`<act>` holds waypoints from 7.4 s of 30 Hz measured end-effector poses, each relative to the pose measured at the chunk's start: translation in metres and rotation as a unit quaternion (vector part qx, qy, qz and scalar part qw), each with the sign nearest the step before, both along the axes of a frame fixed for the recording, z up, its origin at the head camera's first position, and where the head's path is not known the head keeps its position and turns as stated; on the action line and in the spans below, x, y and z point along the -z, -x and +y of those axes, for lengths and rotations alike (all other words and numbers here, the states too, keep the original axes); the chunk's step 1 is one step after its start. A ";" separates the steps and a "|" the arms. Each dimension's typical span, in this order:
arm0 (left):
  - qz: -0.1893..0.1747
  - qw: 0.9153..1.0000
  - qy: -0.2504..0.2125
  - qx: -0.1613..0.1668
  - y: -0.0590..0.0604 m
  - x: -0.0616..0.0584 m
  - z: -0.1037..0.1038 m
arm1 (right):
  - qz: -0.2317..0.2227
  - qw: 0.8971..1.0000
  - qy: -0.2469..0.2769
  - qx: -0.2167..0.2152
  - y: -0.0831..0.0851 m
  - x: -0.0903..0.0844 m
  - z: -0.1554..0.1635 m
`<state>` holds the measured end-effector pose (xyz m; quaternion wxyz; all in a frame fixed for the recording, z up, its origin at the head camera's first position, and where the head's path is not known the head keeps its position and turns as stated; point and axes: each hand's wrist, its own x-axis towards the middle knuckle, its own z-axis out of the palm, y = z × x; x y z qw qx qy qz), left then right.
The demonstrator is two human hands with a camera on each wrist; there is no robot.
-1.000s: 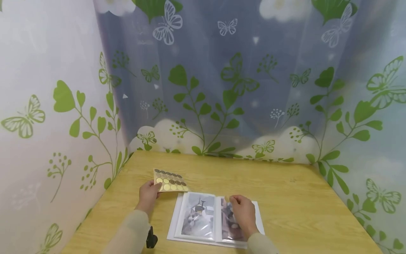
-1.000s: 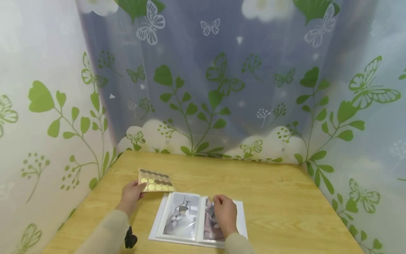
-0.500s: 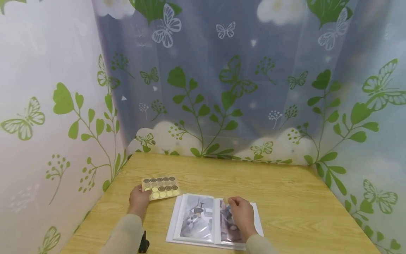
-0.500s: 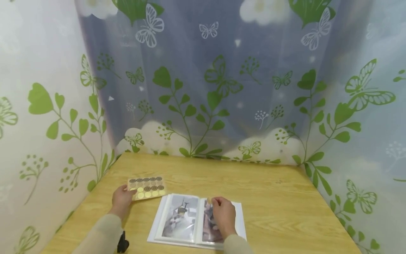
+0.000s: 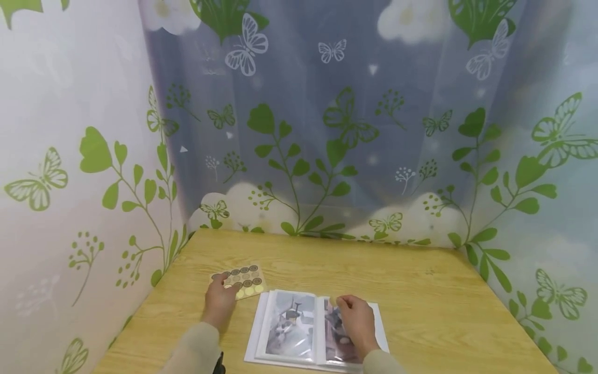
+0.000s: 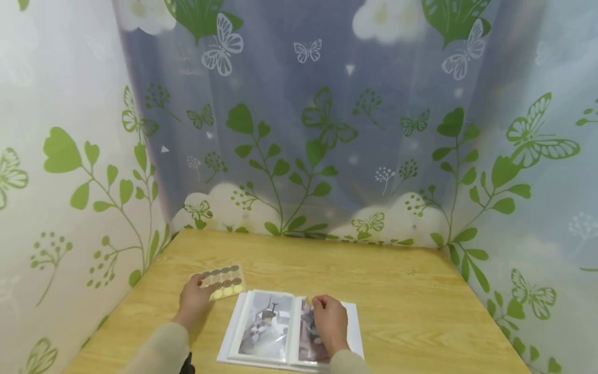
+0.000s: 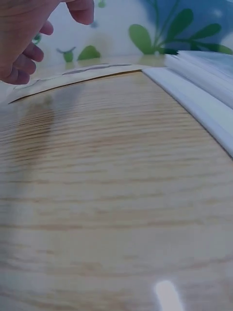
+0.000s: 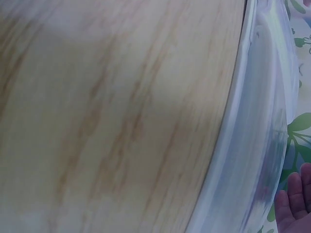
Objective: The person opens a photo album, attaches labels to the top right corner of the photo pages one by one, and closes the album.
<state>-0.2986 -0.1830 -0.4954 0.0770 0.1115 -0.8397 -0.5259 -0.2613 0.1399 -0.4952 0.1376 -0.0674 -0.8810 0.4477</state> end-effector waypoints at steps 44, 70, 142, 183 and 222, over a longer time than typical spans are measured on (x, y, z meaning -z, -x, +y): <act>0.060 0.871 0.372 0.316 -0.060 0.008 0.084 | 0.023 0.990 -0.125 -0.057 0.026 0.002 -0.020; 0.041 0.864 0.394 0.310 -0.059 0.006 0.090 | 0.050 0.977 -0.170 -0.116 0.048 0.010 -0.033; 0.041 0.860 0.400 0.316 -0.061 0.006 0.087 | 0.053 0.886 -0.396 -0.234 0.013 0.024 -0.056; 0.024 0.860 0.396 0.321 -0.061 0.001 0.086 | 0.055 0.853 -0.433 -0.286 -0.009 0.018 -0.042; 0.038 0.856 0.405 0.319 -0.060 0.008 0.086 | 0.074 0.882 -0.396 -0.244 0.012 0.025 -0.052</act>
